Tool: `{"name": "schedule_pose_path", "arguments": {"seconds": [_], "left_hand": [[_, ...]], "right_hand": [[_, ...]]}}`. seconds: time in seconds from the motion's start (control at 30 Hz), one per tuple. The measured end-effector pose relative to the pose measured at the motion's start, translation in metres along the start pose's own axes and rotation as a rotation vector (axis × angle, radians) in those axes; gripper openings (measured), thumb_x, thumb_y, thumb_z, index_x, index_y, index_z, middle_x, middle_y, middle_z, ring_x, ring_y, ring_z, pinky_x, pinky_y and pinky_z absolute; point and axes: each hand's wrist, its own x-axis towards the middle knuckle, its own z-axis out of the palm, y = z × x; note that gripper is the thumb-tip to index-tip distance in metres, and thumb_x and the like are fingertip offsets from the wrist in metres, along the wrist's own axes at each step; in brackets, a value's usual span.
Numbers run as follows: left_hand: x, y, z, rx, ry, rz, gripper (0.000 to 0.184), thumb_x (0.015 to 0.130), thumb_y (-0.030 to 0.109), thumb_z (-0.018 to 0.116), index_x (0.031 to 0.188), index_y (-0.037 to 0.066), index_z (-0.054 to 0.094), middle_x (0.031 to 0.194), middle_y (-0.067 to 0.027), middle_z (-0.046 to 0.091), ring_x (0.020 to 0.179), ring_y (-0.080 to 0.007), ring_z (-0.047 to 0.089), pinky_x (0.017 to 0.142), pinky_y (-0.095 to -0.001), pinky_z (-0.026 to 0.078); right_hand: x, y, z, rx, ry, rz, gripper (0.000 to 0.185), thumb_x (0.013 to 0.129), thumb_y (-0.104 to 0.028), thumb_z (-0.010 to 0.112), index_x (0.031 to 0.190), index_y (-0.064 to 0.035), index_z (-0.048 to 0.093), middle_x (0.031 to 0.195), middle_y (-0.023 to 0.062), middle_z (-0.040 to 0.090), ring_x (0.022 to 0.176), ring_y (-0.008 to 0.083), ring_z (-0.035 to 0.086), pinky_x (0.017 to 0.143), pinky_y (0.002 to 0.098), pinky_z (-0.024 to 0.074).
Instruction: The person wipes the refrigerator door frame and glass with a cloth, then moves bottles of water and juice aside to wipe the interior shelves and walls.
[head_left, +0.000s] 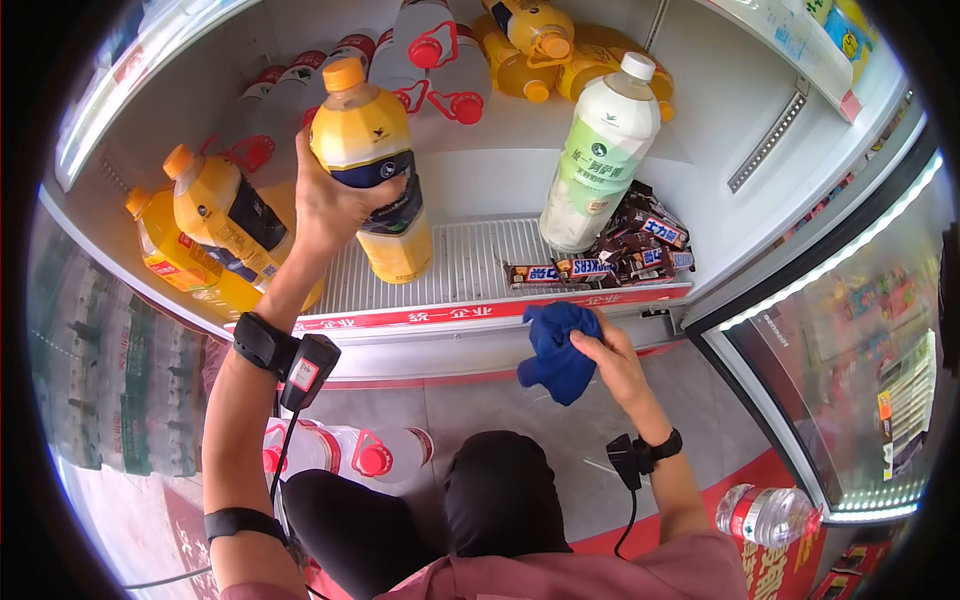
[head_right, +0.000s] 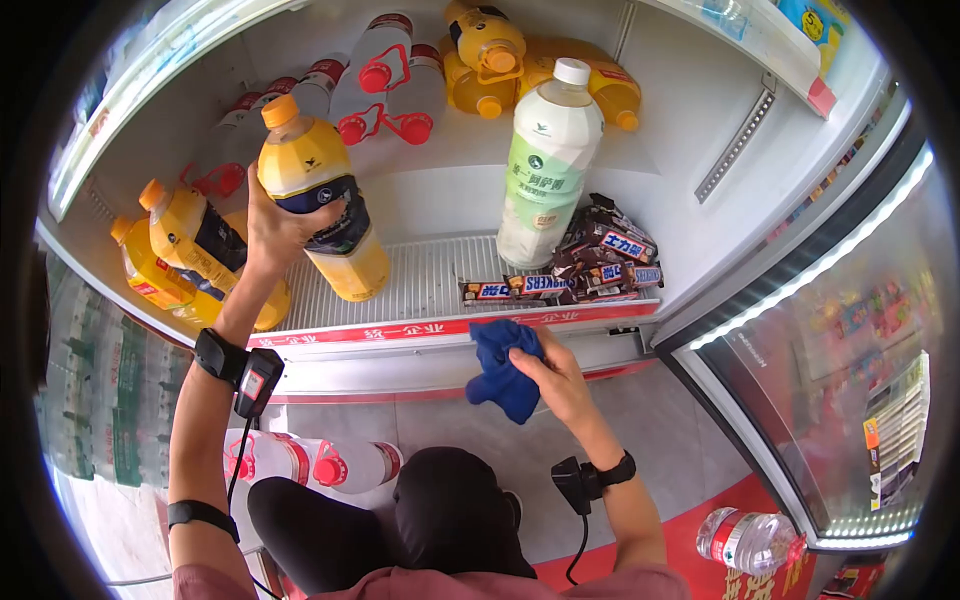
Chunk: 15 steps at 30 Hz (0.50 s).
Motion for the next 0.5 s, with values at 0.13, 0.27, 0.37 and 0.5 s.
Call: {"name": "schedule_pose_path", "arguments": {"seconds": [0.13, 0.27, 0.37, 0.5], "left_hand": [[-0.003, -0.014, -0.044, 0.117, 0.080, -0.008, 0.078, 0.057, 0.013, 0.080, 0.114, 0.000, 0.029, 0.101, -0.0146, 0.054, 0.092, -0.0214, 0.057, 0.081, -0.0320, 0.049], [-0.006, -0.025, -0.064, 0.146, 0.098, -0.006, 0.079, 0.057, 0.014, 0.080, 0.115, 0.001, 0.028, 0.101, -0.0157, 0.053, 0.092, -0.0228, 0.057, 0.082, -0.0325, 0.049], [-0.011, -0.018, -0.061, 0.152, 0.107, 0.050, 0.092, 0.057, 0.011, 0.080, 0.125, 0.001, 0.019, 0.105, -0.0194, 0.050, 0.095, -0.0296, 0.056, 0.085, -0.0361, 0.046], [-0.016, -0.019, -0.052, 0.366, 0.202, 0.329, 0.101, 0.058, 0.004, 0.078, 0.135, 0.004, 0.012, 0.132, -0.0265, 0.023, 0.121, -0.0366, 0.034, 0.100, -0.0405, 0.034]], "right_hand": [[0.042, -0.032, 0.024, -0.076, 0.218, -0.211, 0.026, 0.089, -0.016, 0.053, 0.108, 0.0018, 0.054, 0.093, 0.0024, 0.053, 0.089, 0.0096, 0.049, 0.081, 0.0249, 0.0379], [0.102, -0.042, 0.059, -0.440, 0.383, -0.581, 0.031, 0.087, -0.016, 0.053, 0.112, 0.0029, 0.050, 0.098, 0.0108, 0.050, 0.090, 0.0233, 0.050, 0.082, 0.0324, 0.0389], [0.143, -0.009, 0.075, -1.032, -0.015, -0.459, 0.048, 0.082, -0.022, 0.057, 0.123, -0.0004, 0.044, 0.113, 0.0180, 0.047, 0.104, 0.0346, 0.044, 0.092, 0.0385, 0.0348], [0.193, 0.038, 0.092, -1.246, -0.371, -0.141, 0.045, 0.084, -0.016, 0.051, 0.127, -0.0085, 0.044, 0.120, 0.0182, 0.043, 0.109, 0.0373, 0.043, 0.094, 0.0396, 0.0348]]}}
